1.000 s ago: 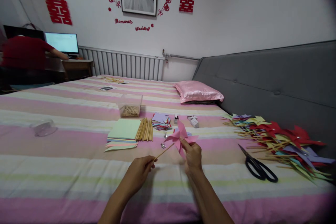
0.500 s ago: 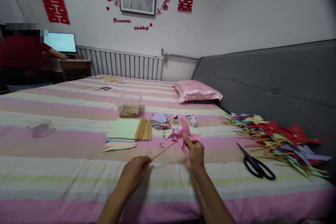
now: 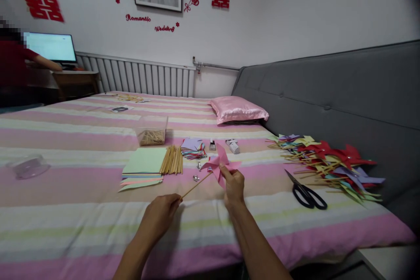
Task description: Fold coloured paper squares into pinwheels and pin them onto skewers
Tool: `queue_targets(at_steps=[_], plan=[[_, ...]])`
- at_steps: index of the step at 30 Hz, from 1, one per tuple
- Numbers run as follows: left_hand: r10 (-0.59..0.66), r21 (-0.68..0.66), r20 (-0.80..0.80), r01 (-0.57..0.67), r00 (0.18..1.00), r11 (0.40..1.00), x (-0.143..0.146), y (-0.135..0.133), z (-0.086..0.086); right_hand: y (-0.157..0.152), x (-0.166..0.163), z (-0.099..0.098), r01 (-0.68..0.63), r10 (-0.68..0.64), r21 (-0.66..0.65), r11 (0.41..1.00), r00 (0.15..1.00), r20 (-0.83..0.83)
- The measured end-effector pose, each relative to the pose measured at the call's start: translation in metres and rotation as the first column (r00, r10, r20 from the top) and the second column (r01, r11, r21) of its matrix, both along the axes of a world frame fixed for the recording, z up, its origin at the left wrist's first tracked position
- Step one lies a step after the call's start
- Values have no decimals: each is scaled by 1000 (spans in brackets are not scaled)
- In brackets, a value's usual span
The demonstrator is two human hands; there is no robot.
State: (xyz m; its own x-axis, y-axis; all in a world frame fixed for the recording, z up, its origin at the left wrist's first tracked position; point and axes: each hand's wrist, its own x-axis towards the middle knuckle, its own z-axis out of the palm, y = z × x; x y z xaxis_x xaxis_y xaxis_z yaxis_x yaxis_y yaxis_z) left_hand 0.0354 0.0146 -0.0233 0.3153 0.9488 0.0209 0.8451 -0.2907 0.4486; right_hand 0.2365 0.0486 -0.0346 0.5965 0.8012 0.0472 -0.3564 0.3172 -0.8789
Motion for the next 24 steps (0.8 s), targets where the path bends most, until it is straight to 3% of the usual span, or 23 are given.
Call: queue_targets(at_steps=[6, 10, 24], plan=[[51, 17, 7, -52, 999, 999, -3, 1, 0, -4, -4, 7, -122, 127, 158, 980, 992, -17], [101, 33, 10, -102, 995, 994, -6, 2, 3, -7, -3, 9, -163, 170, 103, 981, 984, -61], [114, 22, 23, -114, 993, 993, -6, 2, 3, -6, -8, 3, -165, 162, 31, 986, 985, 64]])
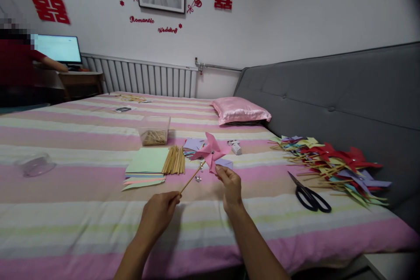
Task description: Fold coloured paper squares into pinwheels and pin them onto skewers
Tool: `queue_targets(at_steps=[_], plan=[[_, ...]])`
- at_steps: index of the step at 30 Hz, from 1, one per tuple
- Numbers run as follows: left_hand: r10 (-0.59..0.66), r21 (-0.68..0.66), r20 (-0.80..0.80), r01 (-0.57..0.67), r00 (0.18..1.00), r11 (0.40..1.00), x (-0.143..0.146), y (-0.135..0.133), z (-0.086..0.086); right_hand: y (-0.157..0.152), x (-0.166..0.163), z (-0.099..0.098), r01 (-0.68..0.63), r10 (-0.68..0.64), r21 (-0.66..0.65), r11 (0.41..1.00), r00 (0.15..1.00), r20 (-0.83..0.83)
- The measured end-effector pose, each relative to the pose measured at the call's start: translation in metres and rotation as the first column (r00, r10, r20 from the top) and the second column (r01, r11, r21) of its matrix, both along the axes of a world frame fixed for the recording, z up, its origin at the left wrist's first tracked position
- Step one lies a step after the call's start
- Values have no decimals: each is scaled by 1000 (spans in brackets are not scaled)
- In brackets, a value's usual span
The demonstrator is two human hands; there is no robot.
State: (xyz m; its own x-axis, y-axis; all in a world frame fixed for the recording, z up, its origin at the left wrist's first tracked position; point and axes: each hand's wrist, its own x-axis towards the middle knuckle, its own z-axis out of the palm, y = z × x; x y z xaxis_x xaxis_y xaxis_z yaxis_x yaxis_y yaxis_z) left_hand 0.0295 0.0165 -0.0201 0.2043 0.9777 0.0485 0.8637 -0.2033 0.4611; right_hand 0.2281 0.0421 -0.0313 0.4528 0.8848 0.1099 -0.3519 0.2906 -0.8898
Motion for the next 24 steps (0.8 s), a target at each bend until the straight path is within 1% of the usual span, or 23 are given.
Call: queue_targets(at_steps=[8, 14, 19, 22, 24], plan=[[-8, -13, 0, 8, 1000, 1000, 0, 0, -2, 1, 0, -2, 63, -63, -10, 998, 998, -30], [-5, -19, 29, 5, 1000, 1000, 0, 1, -3, -2, -1, 1, 62, -62, -7, 998, 996, -70], [-10, 2, 167, 10, 986, 1000, 0, 1, -4, -3, -2, 1, 68, -72, -31, 997, 983, -166], [-42, -4, 297, 45, 954, 999, 4, 0, -7, -3, -9, -2, 5, -16, -53, 999, 978, -207], [-54, -27, 396, 70, 917, 997, 10, -1, -11, -5, -17, -4, -67, 48, -94, 993, 980, -192]])
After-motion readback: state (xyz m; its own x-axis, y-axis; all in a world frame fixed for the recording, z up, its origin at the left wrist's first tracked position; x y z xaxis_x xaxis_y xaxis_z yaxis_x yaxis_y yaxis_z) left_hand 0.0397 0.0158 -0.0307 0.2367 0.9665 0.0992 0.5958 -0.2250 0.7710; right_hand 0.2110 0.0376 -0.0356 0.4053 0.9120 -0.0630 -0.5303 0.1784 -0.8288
